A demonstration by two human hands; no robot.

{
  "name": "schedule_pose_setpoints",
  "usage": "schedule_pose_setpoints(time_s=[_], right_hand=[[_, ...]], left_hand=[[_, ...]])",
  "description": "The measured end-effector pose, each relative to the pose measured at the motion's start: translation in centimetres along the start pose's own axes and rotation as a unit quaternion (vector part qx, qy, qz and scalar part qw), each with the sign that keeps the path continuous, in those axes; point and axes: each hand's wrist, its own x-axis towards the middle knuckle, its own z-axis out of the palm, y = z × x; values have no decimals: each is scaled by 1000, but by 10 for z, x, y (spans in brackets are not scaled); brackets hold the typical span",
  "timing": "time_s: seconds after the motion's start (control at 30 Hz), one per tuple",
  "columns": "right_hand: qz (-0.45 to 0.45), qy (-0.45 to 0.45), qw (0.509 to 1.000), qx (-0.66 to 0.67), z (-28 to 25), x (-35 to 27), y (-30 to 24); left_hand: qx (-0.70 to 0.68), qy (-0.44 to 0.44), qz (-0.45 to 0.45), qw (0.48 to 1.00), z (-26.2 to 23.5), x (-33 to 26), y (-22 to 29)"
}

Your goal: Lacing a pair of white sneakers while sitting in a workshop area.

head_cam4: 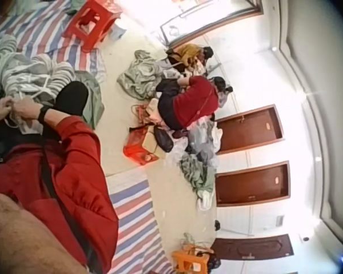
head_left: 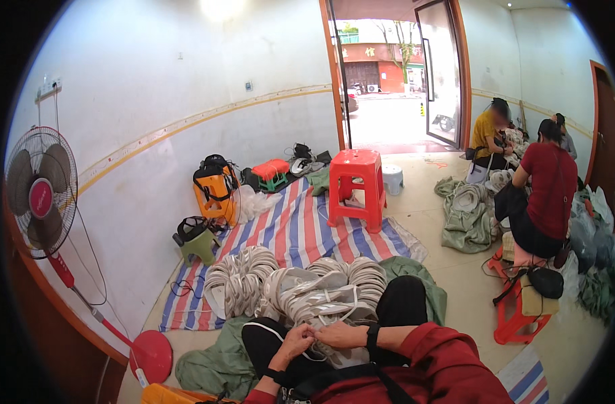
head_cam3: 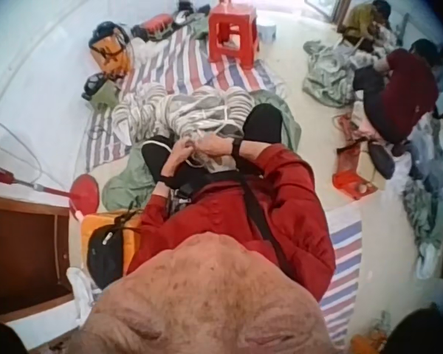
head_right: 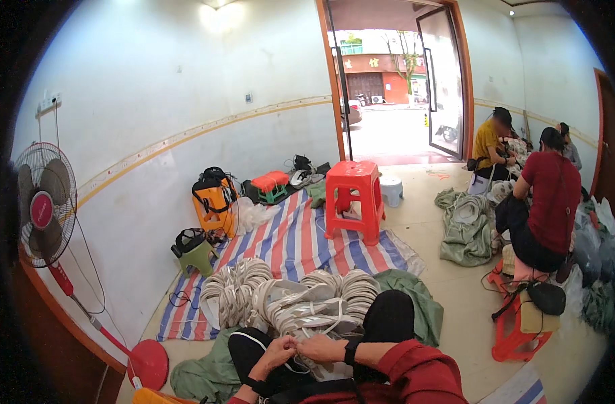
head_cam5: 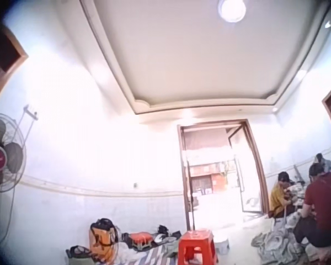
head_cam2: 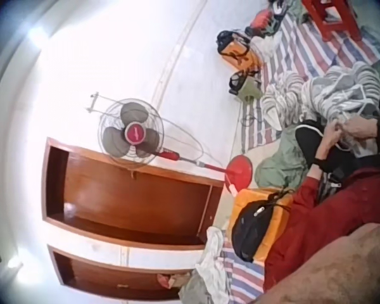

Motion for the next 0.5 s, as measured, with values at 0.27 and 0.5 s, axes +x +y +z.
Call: schedule_pose_setpoints(time_s=[0.27,0.5], right_hand=[[51,127,988,73,-2,-26,-13],[144,132,947,256,-3,-18,-13]], left_hand=[[-75,-9,-45,996,-2,-8,21],[-129,-12,-81,988,0,-10,33]])
